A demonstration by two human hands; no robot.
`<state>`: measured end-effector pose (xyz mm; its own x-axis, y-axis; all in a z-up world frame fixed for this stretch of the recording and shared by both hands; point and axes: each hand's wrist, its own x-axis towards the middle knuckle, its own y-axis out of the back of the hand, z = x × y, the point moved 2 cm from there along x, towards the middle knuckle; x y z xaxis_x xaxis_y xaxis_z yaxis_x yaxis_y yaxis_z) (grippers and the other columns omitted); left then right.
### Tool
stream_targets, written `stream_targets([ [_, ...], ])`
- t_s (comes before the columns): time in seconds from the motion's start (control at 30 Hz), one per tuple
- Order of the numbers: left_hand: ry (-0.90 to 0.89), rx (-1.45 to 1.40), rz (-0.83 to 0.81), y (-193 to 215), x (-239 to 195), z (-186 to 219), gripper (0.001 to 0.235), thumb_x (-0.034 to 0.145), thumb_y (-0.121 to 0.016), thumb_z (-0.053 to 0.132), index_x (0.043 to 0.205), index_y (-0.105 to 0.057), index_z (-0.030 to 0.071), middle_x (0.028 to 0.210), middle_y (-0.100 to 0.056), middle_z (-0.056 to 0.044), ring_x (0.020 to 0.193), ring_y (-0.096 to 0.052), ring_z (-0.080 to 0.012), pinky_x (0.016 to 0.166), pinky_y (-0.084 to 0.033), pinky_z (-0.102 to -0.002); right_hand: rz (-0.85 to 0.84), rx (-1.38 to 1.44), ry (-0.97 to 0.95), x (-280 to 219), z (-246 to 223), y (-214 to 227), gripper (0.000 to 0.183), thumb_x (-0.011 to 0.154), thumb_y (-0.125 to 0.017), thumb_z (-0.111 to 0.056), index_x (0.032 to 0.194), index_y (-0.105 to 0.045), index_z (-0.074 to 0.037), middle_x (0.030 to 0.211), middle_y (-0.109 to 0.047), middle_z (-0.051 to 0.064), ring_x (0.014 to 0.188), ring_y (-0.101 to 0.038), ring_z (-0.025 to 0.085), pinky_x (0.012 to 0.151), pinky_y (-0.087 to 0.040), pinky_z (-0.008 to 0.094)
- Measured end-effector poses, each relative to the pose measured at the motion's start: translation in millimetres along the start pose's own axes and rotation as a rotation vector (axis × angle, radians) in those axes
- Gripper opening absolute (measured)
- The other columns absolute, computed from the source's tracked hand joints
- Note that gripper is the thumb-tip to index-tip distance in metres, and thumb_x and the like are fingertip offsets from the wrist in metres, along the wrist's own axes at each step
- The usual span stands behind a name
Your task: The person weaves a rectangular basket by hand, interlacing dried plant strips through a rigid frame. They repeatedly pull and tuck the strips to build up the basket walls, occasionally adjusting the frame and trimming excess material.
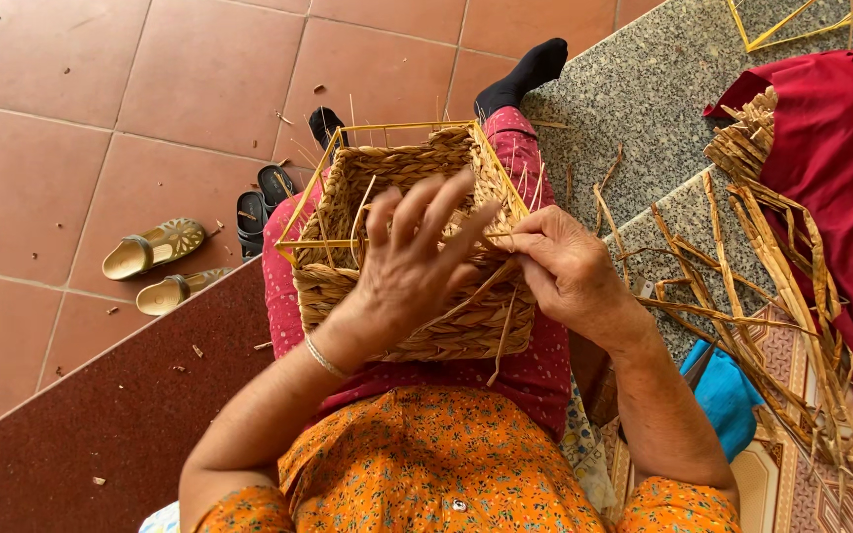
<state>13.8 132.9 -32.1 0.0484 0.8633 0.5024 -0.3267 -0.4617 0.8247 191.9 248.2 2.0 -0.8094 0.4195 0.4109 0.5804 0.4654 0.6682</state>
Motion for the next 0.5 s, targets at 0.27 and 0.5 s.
stream_targets([
  [0.27, -0.162, 0.053, -0.091, 12, 15, -17, 0.020, 0.087, -0.073, 0.007, 0.103, -0.062, 0.010, 0.118, -0.062, -0.010, 0.123, -0.055, -0.0269, 0.122, -0.028, -0.057, 0.153, -0.015, -0.164, -4, 14, -17, 0.011, 0.092, -0.080, -0.003, 0.102, -0.075, -0.002, 0.091, -0.070, 0.007, 0.078, -0.070, 0.018, 0.066, -0.056, 0.031],
  [0.5, 0.004, 0.091, -0.537, 4, -51, 21, 0.047, 0.084, -0.061, -0.002, 0.130, -0.056, -0.008, 0.076, -0.062, -0.010, 0.063, -0.062, -0.0182, 0.051, -0.055, -0.033, 0.224, -0.035, -0.120, -13, 20, -23, 0.008, 0.097, -0.076, -0.005, 0.103, -0.071, -0.003, 0.103, -0.070, 0.010, 0.089, -0.071, 0.018, 0.073, -0.059, 0.028],
])
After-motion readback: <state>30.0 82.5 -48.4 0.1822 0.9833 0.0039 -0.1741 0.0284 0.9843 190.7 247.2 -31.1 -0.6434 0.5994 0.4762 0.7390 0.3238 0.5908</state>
